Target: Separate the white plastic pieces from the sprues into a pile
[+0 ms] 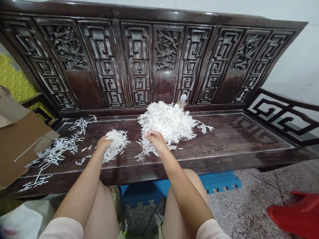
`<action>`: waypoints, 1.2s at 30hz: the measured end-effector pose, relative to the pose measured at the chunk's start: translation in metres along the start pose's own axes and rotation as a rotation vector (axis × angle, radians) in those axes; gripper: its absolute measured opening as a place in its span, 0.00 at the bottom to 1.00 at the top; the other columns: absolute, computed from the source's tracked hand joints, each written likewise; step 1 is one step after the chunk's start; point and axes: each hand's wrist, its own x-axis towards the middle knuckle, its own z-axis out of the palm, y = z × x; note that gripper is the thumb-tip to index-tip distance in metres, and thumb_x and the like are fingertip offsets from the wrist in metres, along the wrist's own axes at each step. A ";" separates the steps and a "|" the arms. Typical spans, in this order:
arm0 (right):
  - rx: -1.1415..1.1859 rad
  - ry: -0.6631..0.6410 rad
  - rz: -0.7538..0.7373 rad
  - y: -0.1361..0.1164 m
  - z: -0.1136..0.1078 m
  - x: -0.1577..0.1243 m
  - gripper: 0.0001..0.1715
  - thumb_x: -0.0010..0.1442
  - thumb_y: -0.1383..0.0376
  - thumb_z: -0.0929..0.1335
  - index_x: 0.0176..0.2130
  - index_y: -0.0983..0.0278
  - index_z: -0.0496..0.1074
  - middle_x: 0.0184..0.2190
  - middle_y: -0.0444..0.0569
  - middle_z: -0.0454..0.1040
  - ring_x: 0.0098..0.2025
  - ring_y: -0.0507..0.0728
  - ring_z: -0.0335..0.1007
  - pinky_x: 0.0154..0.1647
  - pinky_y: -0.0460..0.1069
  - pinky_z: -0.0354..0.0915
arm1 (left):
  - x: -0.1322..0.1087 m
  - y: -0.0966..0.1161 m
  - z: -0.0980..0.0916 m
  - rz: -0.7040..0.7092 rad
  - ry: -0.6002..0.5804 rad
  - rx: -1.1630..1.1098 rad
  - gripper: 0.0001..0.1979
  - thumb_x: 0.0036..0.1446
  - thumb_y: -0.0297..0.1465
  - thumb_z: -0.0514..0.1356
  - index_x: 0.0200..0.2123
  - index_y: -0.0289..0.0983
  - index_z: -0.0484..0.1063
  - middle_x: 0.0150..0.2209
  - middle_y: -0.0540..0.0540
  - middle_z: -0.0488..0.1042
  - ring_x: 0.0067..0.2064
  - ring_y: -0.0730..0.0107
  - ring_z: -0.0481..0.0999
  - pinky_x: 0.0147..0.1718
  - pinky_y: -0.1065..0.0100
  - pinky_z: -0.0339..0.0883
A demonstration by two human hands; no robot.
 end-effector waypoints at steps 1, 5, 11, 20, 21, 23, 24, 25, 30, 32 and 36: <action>-0.006 0.004 -0.001 0.000 0.001 0.000 0.17 0.37 0.55 0.71 0.25 0.65 0.69 0.23 0.44 0.66 0.26 0.50 0.57 0.30 0.47 0.54 | -0.001 0.003 0.002 -0.027 0.010 0.016 0.20 0.40 0.31 0.58 0.41 0.34 0.69 0.37 0.36 0.73 0.39 0.54 0.72 0.35 0.61 0.61; 0.017 0.033 0.037 -0.002 -0.003 0.002 0.16 0.37 0.57 0.71 0.24 0.65 0.67 0.21 0.43 0.63 0.24 0.49 0.56 0.29 0.47 0.55 | -0.024 0.040 0.002 0.038 -0.043 -0.019 0.17 0.46 0.36 0.54 0.40 0.36 0.69 0.40 0.39 0.72 0.41 0.59 0.71 0.39 0.63 0.61; 0.068 -0.018 0.006 -0.001 -0.002 0.002 0.15 0.39 0.58 0.71 0.23 0.66 0.67 0.18 0.41 0.62 0.23 0.48 0.57 0.31 0.47 0.56 | -0.113 0.104 0.008 0.552 -0.387 -0.190 0.16 0.51 0.43 0.51 0.37 0.41 0.70 0.36 0.47 0.72 0.36 0.68 0.70 0.36 0.68 0.62; 0.163 -0.169 -0.006 -0.006 0.004 -0.004 0.16 0.37 0.58 0.72 0.22 0.66 0.66 0.19 0.40 0.63 0.24 0.47 0.57 0.30 0.46 0.55 | -0.118 0.099 0.023 0.393 -0.380 -0.257 0.16 0.53 0.40 0.49 0.40 0.38 0.67 0.32 0.47 0.71 0.33 0.69 0.70 0.33 0.68 0.61; 0.168 -0.193 0.001 -0.007 0.004 -0.004 0.15 0.38 0.58 0.72 0.22 0.66 0.66 0.19 0.40 0.63 0.23 0.47 0.56 0.30 0.45 0.55 | -0.115 0.098 0.022 0.392 -0.403 -0.253 0.15 0.53 0.40 0.49 0.38 0.38 0.68 0.33 0.47 0.71 0.33 0.69 0.70 0.34 0.68 0.61; 0.177 -0.227 0.013 -0.007 0.003 -0.004 0.15 0.39 0.59 0.71 0.23 0.66 0.67 0.19 0.40 0.63 0.24 0.46 0.56 0.30 0.45 0.54 | -0.112 0.097 0.022 0.392 -0.429 -0.260 0.14 0.51 0.40 0.51 0.35 0.37 0.68 0.32 0.47 0.71 0.33 0.69 0.69 0.33 0.69 0.60; 0.178 -0.238 0.015 -0.006 0.003 -0.004 0.15 0.39 0.59 0.71 0.23 0.66 0.67 0.20 0.40 0.64 0.24 0.46 0.57 0.30 0.45 0.54 | -0.112 0.097 0.022 0.391 -0.438 -0.270 0.14 0.51 0.40 0.51 0.34 0.37 0.68 0.31 0.48 0.71 0.32 0.69 0.69 0.32 0.69 0.60; 0.177 -0.246 0.016 -0.006 0.003 -0.004 0.15 0.39 0.59 0.71 0.24 0.66 0.67 0.21 0.41 0.65 0.25 0.47 0.57 0.30 0.45 0.54 | -0.112 0.097 0.023 0.392 -0.446 -0.280 0.13 0.51 0.40 0.52 0.32 0.37 0.67 0.29 0.49 0.70 0.31 0.70 0.68 0.31 0.70 0.60; 0.148 -0.217 0.034 -0.005 0.001 -0.002 0.15 0.43 0.56 0.69 0.25 0.66 0.68 0.23 0.42 0.66 0.25 0.47 0.57 0.29 0.45 0.53 | -0.116 0.099 0.023 0.433 -0.449 -0.298 0.12 0.51 0.40 0.51 0.26 0.38 0.62 0.22 0.53 0.63 0.25 0.74 0.63 0.27 0.72 0.57; 0.095 -0.197 0.055 -0.006 0.001 -0.003 0.16 0.44 0.55 0.69 0.25 0.66 0.68 0.24 0.43 0.67 0.26 0.48 0.58 0.29 0.45 0.53 | -0.116 0.099 0.022 0.428 -0.414 -0.304 0.12 0.51 0.40 0.50 0.25 0.38 0.61 0.20 0.54 0.61 0.25 0.74 0.62 0.27 0.72 0.57; 0.042 -0.284 0.049 -0.008 0.002 -0.008 0.16 0.44 0.56 0.69 0.27 0.66 0.68 0.26 0.45 0.69 0.30 0.50 0.61 0.32 0.46 0.55 | -0.115 0.100 0.020 0.407 -0.372 -0.333 0.11 0.51 0.39 0.51 0.26 0.38 0.62 0.22 0.53 0.63 0.25 0.74 0.63 0.27 0.72 0.56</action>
